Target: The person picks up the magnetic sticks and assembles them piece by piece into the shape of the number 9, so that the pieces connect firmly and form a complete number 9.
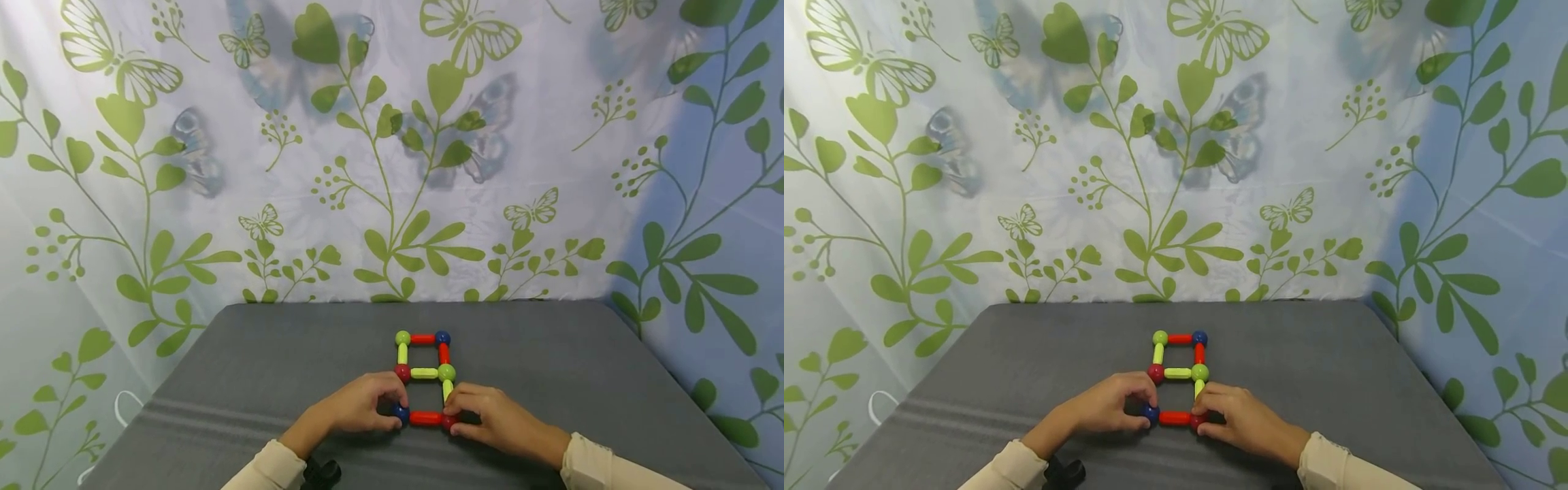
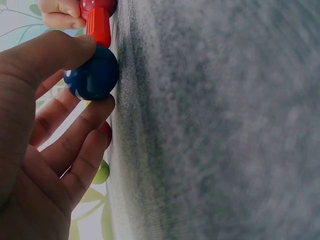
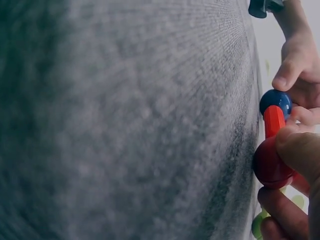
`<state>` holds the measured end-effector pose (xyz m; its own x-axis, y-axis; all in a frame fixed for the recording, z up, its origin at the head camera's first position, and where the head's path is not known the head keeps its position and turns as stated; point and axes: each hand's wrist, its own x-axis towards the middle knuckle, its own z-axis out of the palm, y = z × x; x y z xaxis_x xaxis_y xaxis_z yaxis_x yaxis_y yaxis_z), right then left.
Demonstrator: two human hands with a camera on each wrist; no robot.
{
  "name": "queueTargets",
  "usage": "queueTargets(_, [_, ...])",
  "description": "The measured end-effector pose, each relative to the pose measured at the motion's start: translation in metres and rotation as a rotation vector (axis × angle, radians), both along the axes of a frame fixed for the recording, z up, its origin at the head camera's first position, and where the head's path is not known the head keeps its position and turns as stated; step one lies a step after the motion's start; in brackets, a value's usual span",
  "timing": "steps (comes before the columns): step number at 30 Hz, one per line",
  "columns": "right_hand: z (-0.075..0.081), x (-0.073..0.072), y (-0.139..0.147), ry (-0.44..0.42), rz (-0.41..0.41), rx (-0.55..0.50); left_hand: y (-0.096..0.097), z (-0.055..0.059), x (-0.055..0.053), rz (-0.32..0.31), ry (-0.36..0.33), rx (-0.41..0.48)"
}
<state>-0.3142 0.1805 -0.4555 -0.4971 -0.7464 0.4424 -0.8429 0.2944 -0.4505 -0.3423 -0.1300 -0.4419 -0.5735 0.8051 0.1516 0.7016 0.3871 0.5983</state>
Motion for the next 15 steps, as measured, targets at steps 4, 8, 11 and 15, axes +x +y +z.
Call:
queueTargets(4, [0.002, 0.001, -0.002, 0.004, -0.016, 0.001, 0.0, 0.002, 0.0, 0.01, 0.011, -0.024])
queueTargets(8, [0.004, 0.001, -0.003, 0.011, -0.019, 0.004, 0.001, 0.003, -0.001, 0.017, 0.003, -0.04])
queueTargets(11, [0.006, 0.001, -0.002, 0.011, -0.012, 0.012, -0.001, 0.005, -0.002, 0.006, -0.005, -0.04])
queueTargets(15, [0.01, -0.003, 0.001, 0.032, -0.028, 0.018, -0.008, 0.012, -0.01, 0.027, 0.039, -0.008])
